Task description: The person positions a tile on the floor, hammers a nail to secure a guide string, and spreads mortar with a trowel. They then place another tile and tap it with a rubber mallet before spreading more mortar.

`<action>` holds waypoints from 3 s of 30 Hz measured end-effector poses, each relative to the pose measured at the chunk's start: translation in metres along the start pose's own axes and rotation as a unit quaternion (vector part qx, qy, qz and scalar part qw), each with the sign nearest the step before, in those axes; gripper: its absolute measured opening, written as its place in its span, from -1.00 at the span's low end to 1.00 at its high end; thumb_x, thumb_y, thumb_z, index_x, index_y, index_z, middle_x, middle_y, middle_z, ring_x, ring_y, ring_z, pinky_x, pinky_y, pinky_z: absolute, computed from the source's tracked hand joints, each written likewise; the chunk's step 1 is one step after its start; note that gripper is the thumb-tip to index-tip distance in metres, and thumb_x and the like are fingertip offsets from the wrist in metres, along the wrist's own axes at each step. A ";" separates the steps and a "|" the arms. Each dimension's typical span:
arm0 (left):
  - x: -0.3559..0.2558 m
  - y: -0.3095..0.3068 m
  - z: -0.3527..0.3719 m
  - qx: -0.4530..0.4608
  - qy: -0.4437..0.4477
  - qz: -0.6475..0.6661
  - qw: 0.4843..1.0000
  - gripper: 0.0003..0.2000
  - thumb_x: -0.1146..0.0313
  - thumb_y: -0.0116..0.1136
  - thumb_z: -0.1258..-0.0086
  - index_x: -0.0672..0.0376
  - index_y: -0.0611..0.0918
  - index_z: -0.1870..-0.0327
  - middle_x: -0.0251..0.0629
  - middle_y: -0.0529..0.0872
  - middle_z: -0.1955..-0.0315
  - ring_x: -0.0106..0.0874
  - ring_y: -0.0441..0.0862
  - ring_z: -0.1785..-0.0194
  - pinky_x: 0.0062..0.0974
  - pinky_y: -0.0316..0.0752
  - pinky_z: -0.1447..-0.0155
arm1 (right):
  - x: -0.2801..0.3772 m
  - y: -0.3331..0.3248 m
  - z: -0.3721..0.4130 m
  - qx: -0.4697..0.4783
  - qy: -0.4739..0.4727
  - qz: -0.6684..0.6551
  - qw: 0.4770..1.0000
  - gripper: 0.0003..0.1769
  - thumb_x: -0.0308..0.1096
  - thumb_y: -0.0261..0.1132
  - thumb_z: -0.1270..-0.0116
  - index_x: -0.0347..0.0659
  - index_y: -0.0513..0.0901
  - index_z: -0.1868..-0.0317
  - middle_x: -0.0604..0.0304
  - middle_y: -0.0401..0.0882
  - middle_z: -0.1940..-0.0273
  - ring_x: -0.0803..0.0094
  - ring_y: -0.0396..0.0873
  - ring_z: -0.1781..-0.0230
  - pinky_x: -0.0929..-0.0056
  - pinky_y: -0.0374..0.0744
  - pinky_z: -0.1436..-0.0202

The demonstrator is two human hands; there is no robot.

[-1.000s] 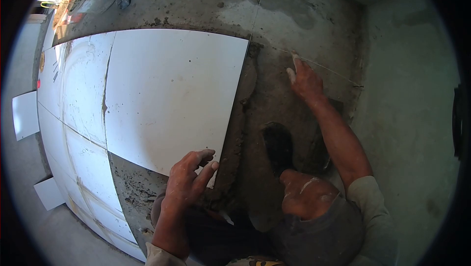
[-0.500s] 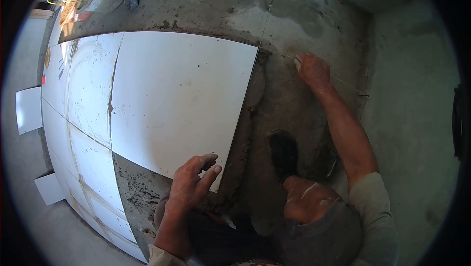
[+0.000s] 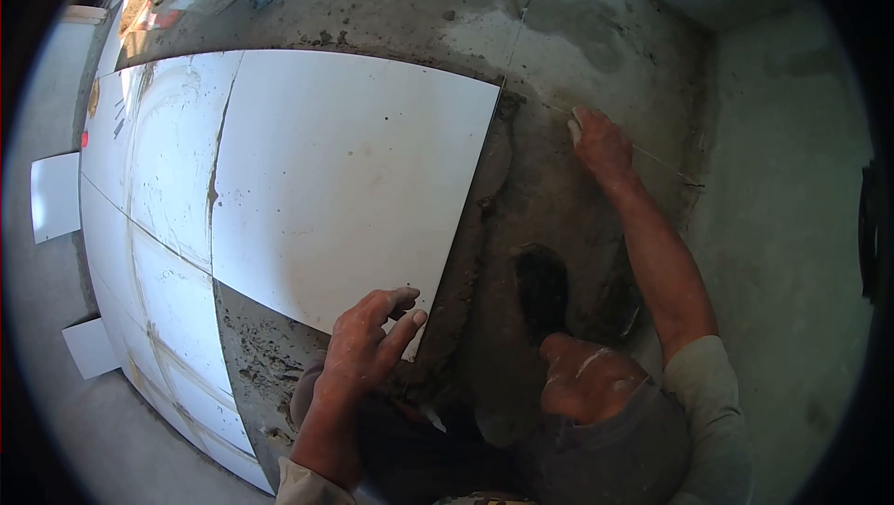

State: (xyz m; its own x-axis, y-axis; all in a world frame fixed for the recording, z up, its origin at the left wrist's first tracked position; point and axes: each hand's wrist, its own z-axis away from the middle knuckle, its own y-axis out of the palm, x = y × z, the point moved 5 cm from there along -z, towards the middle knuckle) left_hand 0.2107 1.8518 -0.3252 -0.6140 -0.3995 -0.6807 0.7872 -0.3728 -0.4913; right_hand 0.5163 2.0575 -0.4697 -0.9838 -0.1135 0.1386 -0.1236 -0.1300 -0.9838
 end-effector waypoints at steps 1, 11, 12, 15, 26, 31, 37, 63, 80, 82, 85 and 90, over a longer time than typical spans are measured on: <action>-0.001 -0.001 0.001 -0.001 -0.002 0.001 1.000 -0.73 0.29 0.20 -0.32 0.22 0.62 0.04 -0.12 0.70 0.16 -0.26 0.66 0.06 -0.37 0.52 0.02 | -0.002 0.000 -0.003 0.002 -0.002 0.000 1.000 -0.74 -0.17 0.14 -0.34 -0.10 0.53 0.07 0.00 0.58 0.17 0.00 0.60 0.16 0.03 0.56 0.13; 0.013 -0.019 0.014 -0.057 -0.019 0.021 0.998 -0.71 0.30 0.19 -0.32 0.27 0.61 0.03 -0.12 0.70 0.22 -0.35 0.67 0.13 -0.44 0.52 0.02 | -0.011 0.008 0.027 -0.028 -0.017 -0.066 0.997 -0.69 -0.13 0.19 -0.34 -0.19 0.60 0.10 -0.06 0.62 0.17 -0.03 0.58 0.11 0.13 0.53 0.08; 0.015 -0.025 0.017 -0.078 -0.024 0.027 0.996 -0.71 0.30 0.18 -0.33 0.28 0.61 0.02 -0.12 0.70 0.23 -0.37 0.66 0.14 -0.45 0.52 0.02 | -0.009 0.007 0.034 -0.006 -0.013 -0.070 0.997 -0.69 -0.14 0.19 -0.34 -0.20 0.60 0.09 -0.06 0.62 0.18 -0.03 0.58 0.12 0.15 0.52 0.08; 0.032 -0.045 0.026 -0.149 -0.035 0.066 0.986 -0.71 0.32 0.16 -0.35 0.30 0.60 0.00 -0.13 0.69 0.20 -0.40 0.63 0.15 -0.46 0.50 0.01 | -0.016 0.007 0.067 -0.011 -0.040 -0.091 0.995 -0.69 -0.18 0.19 -0.36 -0.23 0.59 0.06 -0.08 0.63 0.22 -0.02 0.60 0.17 0.20 0.53 0.08; 0.079 -0.078 0.074 -0.304 -0.070 0.208 0.927 -0.62 0.21 0.08 -0.42 0.34 0.54 -0.08 -0.09 0.64 0.11 -0.39 0.60 0.09 -0.44 0.48 -0.04 | -0.118 0.014 0.276 0.048 0.238 0.054 0.969 -0.27 -0.19 0.34 -0.20 -0.41 0.27 -0.27 -0.30 0.29 -0.19 -0.15 0.24 -0.25 0.04 0.22 -0.32; 0.088 -0.071 0.084 -0.278 -0.076 0.185 0.940 -0.62 0.20 0.09 -0.42 0.33 0.54 -0.09 -0.10 0.64 0.09 -0.41 0.58 0.04 -0.45 0.47 -0.07 | -0.112 0.036 0.299 0.071 0.363 -0.131 0.920 -0.32 -0.26 0.33 -0.20 -0.48 0.28 -0.20 -0.20 0.45 -0.01 0.06 0.54 0.12 0.17 0.50 0.02; 0.082 -0.069 0.094 -0.276 -0.076 0.165 0.944 -0.64 0.21 0.13 -0.39 0.31 0.56 -0.06 -0.11 0.66 0.13 -0.40 0.60 0.05 -0.45 0.48 -0.06 | -0.116 0.039 0.298 0.089 0.483 -0.360 0.793 -0.56 -0.29 0.30 -0.21 -0.41 0.42 0.02 0.10 0.52 0.39 0.44 0.48 0.64 0.42 0.46 0.60; 0.109 -0.081 0.158 -0.323 -0.078 0.161 0.929 -0.69 0.25 0.14 -0.39 0.26 0.58 -0.04 -0.22 0.67 0.16 -0.48 0.57 0.10 -0.53 0.45 -0.02 | 0.209 -0.044 0.186 0.264 -0.624 0.052 0.733 -0.59 -0.21 0.23 -0.14 -0.09 0.58 -0.04 -0.02 0.62 0.19 0.10 0.63 0.27 0.17 0.60 0.26; 0.101 -0.081 0.155 -0.295 -0.095 0.145 0.940 -0.69 0.24 0.15 -0.36 0.27 0.59 0.01 -0.15 0.67 0.22 -0.42 0.61 0.15 -0.47 0.47 0.03 | 0.227 -0.012 0.220 0.266 -0.666 0.079 0.692 -0.57 -0.29 0.11 -0.20 -0.06 0.55 -0.11 0.04 0.60 0.04 0.16 0.58 0.05 0.22 0.59 0.07; 0.101 -0.080 0.152 -0.293 -0.082 0.131 0.944 -0.69 0.25 0.14 -0.36 0.28 0.59 0.01 -0.14 0.67 0.22 -0.42 0.61 0.15 -0.47 0.47 0.04 | 0.225 -0.008 0.218 0.300 -0.657 0.086 0.686 -0.58 -0.29 0.11 -0.20 -0.07 0.56 -0.10 0.04 0.60 0.04 0.17 0.58 0.05 0.24 0.60 0.08; 0.099 -0.080 0.150 -0.288 -0.070 0.115 0.948 -0.70 0.26 0.14 -0.36 0.29 0.59 0.02 -0.13 0.67 0.23 -0.41 0.61 0.16 -0.48 0.48 0.04 | 0.239 -0.026 0.216 0.236 -0.699 0.076 0.671 -0.58 -0.29 0.11 -0.19 -0.07 0.56 -0.09 0.05 0.60 0.04 0.19 0.60 0.08 0.26 0.60 0.11; 0.094 -0.078 0.145 -0.272 -0.069 0.141 0.949 -0.71 0.27 0.14 -0.35 0.29 0.59 0.03 -0.13 0.67 0.23 -0.41 0.62 0.16 -0.48 0.48 0.05 | 0.233 -0.019 0.215 0.256 -0.677 0.076 0.686 -0.58 -0.29 0.12 -0.18 -0.08 0.57 -0.08 0.06 0.60 0.04 0.19 0.60 0.09 0.28 0.60 0.12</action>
State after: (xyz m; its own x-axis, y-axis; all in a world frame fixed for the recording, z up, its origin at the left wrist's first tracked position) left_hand 0.0838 1.7220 -0.2723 -0.3463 -0.5382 -0.7684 0.8116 0.2390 -0.5331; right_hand 0.3173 1.8215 -0.3944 0.0856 -0.9297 0.3582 0.3690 -0.3043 -0.8782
